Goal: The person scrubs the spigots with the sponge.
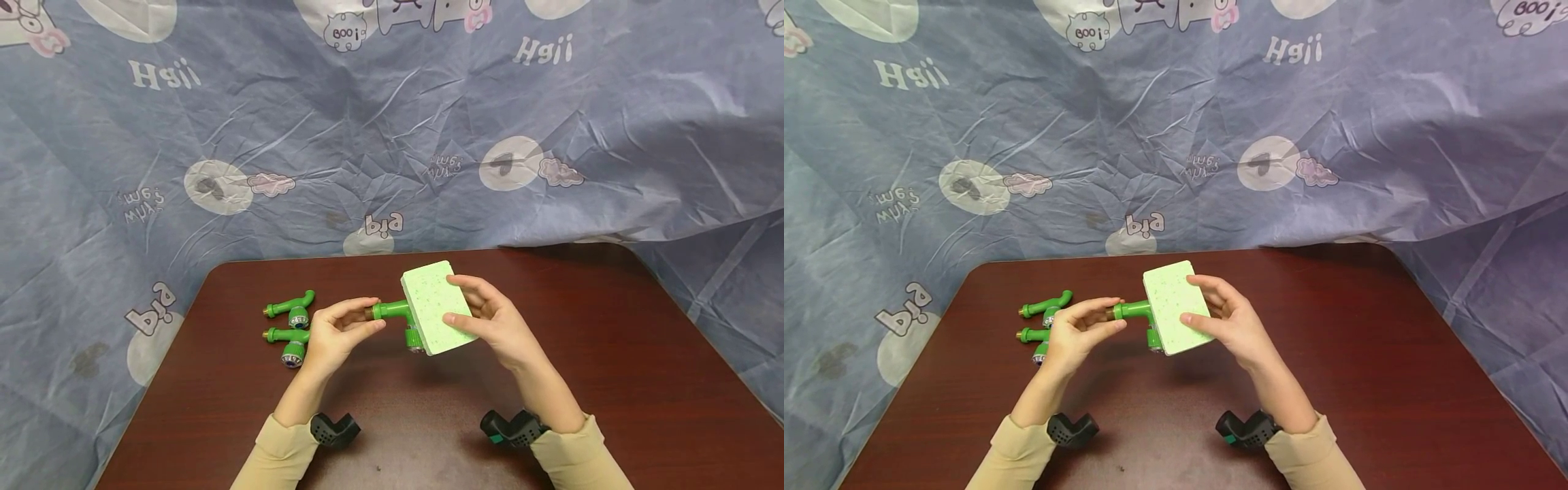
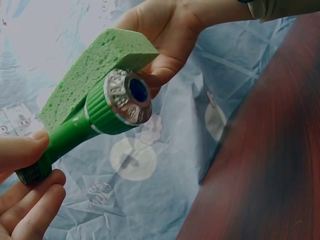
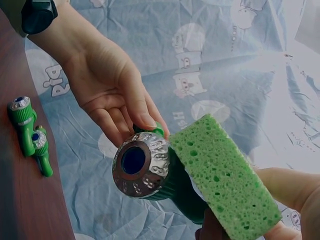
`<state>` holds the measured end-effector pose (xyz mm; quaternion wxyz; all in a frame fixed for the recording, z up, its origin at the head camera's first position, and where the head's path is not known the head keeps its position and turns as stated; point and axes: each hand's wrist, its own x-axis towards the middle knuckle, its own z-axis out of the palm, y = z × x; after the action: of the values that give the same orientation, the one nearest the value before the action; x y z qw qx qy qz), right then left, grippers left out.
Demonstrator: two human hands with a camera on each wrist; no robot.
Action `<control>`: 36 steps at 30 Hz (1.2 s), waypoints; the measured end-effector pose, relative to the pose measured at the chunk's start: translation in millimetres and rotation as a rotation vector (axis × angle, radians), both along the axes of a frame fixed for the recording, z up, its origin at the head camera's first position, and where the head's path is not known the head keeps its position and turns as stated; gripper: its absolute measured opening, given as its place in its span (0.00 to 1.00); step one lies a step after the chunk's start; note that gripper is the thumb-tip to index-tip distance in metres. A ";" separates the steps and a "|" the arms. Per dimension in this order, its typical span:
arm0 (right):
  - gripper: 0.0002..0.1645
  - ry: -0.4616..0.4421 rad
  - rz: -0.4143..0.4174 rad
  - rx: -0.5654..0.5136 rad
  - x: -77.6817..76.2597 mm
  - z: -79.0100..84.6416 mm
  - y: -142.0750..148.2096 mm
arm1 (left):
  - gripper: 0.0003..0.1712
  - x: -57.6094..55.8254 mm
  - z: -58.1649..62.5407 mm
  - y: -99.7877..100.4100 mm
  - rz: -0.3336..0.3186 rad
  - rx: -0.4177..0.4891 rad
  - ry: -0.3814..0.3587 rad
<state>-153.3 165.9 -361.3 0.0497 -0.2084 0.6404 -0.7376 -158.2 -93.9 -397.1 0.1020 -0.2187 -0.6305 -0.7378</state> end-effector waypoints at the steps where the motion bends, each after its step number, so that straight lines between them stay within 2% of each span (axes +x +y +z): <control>1: 0.32 0.001 -0.003 0.006 0.1 0.3 0.9 | 0.21 -0.2 0.4 -0.2 0.007 0.011 0.002; 8: 0.33 0.009 -0.009 0.014 0.1 3.1 4.9 | 0.21 -2.8 0.3 -2.9 0.058 0.051 0.038; 16: 0.32 -0.070 0.033 -0.016 2.4 4.1 1.8 | 0.21 -3.4 -1.9 -3.2 0.070 0.073 0.045; 21: 0.32 -0.065 0.040 0.006 5.6 3.3 -6.0 | 0.21 -2.3 -2.0 0.0 0.071 0.077 0.031; 27: 0.34 -0.017 0.071 0.015 9.3 0.5 -15.4 | 0.21 -2.0 -3.3 3.3 0.054 0.077 0.007; 31: 0.34 -0.005 0.089 0.011 8.8 -0.2 -14.6 | 0.21 -2.4 -4.0 3.1 0.052 0.070 0.020; 36: 0.33 -0.026 0.047 0.013 6.5 2.2 -5.7 | 0.21 -3.2 -3.4 1.8 0.071 0.068 0.037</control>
<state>-146.9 160.3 -359.1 0.0767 -0.2135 0.6393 -0.7347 -161.4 -92.1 -400.5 0.1468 -0.2062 -0.6106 -0.7504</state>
